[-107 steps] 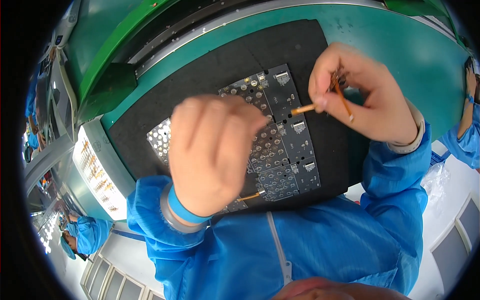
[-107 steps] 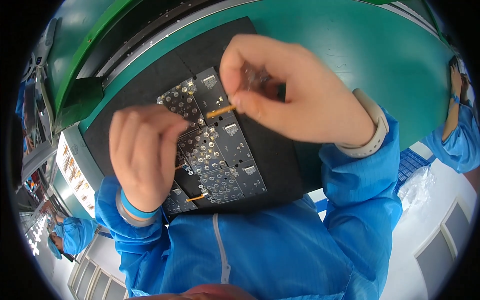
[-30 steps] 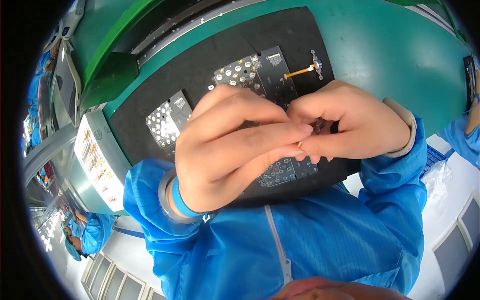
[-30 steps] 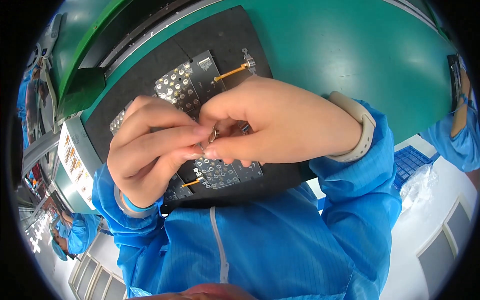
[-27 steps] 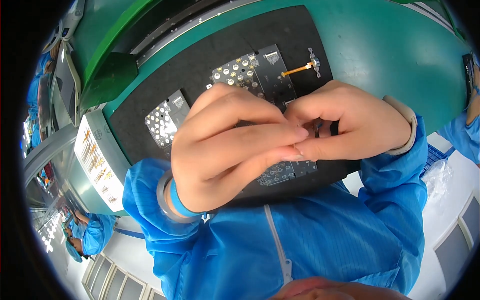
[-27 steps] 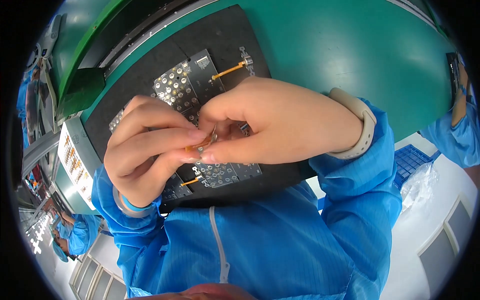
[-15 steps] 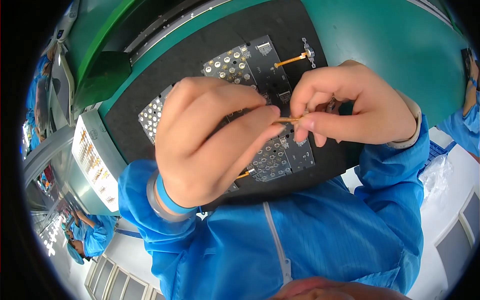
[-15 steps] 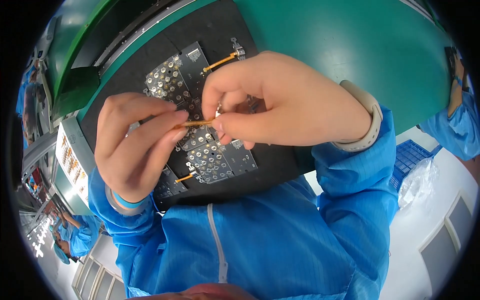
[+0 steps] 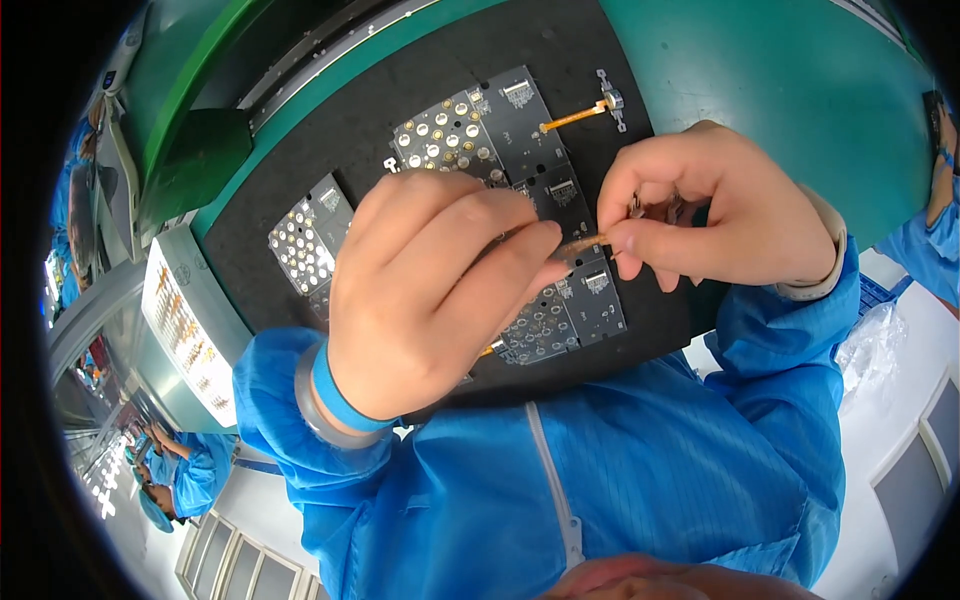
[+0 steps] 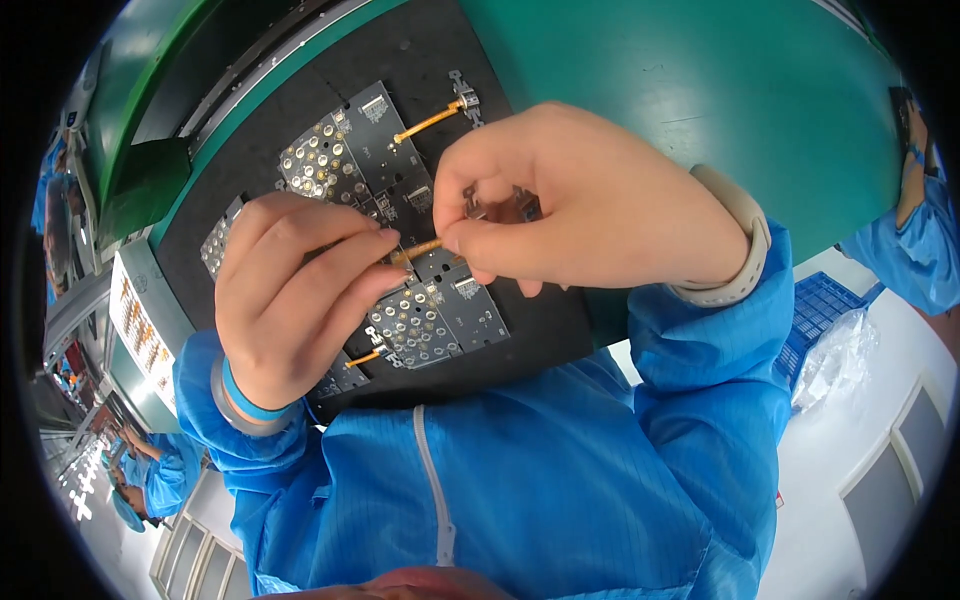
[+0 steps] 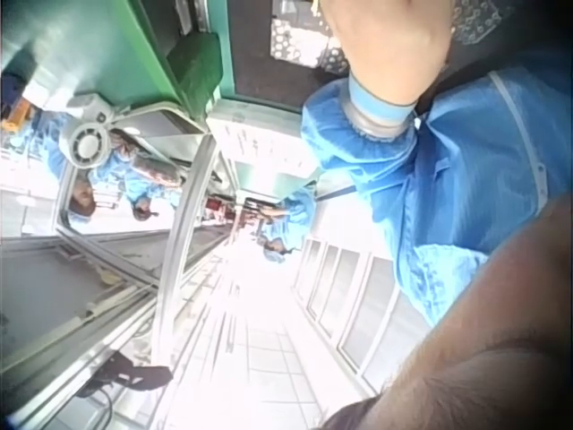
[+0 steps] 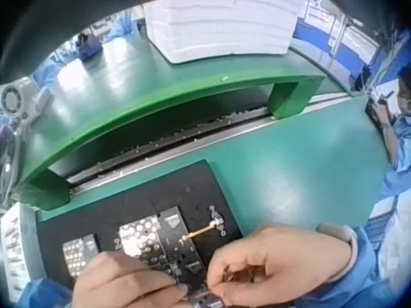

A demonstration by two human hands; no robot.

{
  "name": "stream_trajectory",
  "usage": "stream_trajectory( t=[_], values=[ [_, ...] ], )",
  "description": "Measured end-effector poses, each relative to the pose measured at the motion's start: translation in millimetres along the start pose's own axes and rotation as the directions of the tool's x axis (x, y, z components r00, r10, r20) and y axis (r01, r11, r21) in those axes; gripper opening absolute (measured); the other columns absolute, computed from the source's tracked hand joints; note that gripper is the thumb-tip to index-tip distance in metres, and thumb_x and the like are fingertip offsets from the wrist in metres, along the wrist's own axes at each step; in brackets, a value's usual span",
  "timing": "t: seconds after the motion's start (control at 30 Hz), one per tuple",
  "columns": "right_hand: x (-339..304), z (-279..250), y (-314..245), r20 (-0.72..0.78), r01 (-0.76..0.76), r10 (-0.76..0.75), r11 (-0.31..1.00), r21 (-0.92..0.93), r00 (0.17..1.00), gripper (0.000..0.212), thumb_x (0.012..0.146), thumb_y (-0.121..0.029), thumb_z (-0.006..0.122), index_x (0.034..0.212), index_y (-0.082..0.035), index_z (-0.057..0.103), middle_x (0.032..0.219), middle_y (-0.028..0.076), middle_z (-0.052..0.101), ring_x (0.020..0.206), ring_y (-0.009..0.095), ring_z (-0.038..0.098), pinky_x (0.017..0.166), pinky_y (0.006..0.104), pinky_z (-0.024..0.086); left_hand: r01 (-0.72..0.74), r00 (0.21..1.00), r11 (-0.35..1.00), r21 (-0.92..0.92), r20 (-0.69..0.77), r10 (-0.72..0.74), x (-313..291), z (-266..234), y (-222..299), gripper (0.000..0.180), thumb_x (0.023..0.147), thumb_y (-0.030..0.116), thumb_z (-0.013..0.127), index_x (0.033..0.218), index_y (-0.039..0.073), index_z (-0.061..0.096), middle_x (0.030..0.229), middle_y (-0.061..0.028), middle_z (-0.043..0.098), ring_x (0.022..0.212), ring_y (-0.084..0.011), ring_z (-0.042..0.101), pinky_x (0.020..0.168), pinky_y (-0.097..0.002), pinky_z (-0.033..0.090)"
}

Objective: The person assembles electronic components by hand, connecting flexible cables to printed circuit boards.

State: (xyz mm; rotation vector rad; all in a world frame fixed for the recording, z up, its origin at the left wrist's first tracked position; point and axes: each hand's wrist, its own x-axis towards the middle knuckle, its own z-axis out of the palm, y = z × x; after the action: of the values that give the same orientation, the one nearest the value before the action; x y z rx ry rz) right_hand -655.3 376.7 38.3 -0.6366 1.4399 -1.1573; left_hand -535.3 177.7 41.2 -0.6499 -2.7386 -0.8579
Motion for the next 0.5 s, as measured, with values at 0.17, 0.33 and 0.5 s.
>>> stream_trajectory(
  t=[0.17, 0.33, 0.5],
  values=[
    [1.9, -0.9, -4.8, 0.032, -0.011, 0.012, 1.000, -0.027, 0.999, 0.009, 0.088, -0.008, 0.062, 0.084, -0.001, 0.059, 0.071, 0.005, 0.065, 0.054, 0.007, 0.060, 0.047, 0.0169, 0.042, -0.021, 0.998, 1.000, -0.020, -0.061, 0.020, 3.9, -0.3, 4.5, 0.026, 0.061, 0.008, 0.077, 0.085, 0.001, 0.068, 0.085, -0.0097, 0.063, 0.077, -0.0252, 0.056, 0.065, -0.0333, 0.047],
    [3.3, 1.0, -2.7, 0.023, 0.023, -0.023, 1.000, 0.007, 0.999, 0.005, 0.087, -0.005, 0.061, 0.088, 0.000, 0.062, 0.070, 0.006, 0.065, 0.054, 0.008, 0.060, 0.047, 0.0167, 0.043, -0.034, 0.993, 0.999, -0.020, -0.115, 0.032, 2.9, 2.5, 2.3, 0.026, 0.062, 0.007, 0.076, 0.085, 0.000, 0.068, 0.085, -0.0108, 0.063, 0.076, -0.0259, 0.056, 0.064, -0.0333, 0.047],
    [1.7, -0.4, -1.0, 0.051, 0.128, -0.126, 0.991, -0.038, 0.991, 0.009, 0.088, -0.004, 0.060, 0.094, 0.001, 0.064, 0.070, 0.006, 0.065, 0.053, 0.008, 0.060, 0.046, 0.0169, 0.043, -0.059, 0.998, 0.998, 0.034, -0.030, 0.060, 1.1, 3.3, 1.5, 0.024, 0.061, 0.005, 0.074, 0.083, -0.001, 0.066, 0.084, -0.0119, 0.061, 0.077, -0.0265, 0.056, 0.065, -0.0344, 0.047]
  ],
)
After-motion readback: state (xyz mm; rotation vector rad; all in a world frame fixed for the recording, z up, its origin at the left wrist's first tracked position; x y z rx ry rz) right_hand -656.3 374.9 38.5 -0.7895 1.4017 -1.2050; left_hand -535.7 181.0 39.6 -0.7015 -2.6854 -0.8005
